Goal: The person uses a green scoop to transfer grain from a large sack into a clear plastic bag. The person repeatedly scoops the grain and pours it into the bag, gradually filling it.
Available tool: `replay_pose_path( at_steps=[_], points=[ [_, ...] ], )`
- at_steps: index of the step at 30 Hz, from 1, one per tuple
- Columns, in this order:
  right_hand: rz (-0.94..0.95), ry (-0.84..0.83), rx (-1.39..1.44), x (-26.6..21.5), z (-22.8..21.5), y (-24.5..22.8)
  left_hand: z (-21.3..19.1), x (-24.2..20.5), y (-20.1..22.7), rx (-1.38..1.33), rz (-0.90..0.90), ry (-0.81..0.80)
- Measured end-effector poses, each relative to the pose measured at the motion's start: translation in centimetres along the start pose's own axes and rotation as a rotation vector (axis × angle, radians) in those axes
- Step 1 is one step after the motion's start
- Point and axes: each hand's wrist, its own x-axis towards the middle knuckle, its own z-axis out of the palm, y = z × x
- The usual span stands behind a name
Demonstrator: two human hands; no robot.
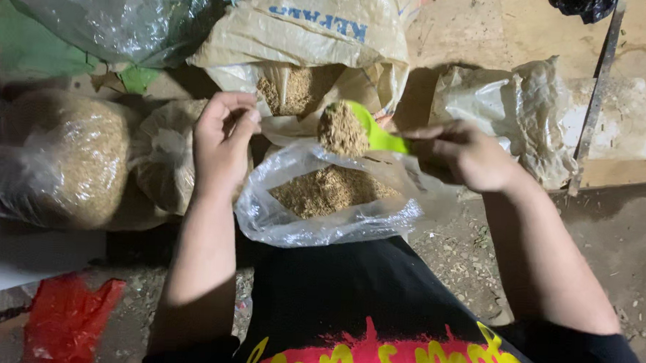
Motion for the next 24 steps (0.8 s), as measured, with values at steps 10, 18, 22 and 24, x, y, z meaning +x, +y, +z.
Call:
replay_pose_path(
  at_steps=[10,18,22,24],
  points=[
    [0.019,-0.086,0.153,-3.7,3.7,2.8,1.8,-7.4,4.1,0.153,-0.081,-0.084],
    [-0.133,0.081,-0.217,-3.9,6.7,2.0,2.9,-9.2,5.3,0.502,-0.102,-0.337],
    [-0.508,0.215,-0.445,-3.8,7.8,1.2,3.1,-9.1,5.2,0.527,-0.107,-0.466],
    [-0.362,0.214,-0.416,-4.6,7.9,0.7,3.1,-8.8,4.9,0.569,-0.027,-0.509]
  ],
)
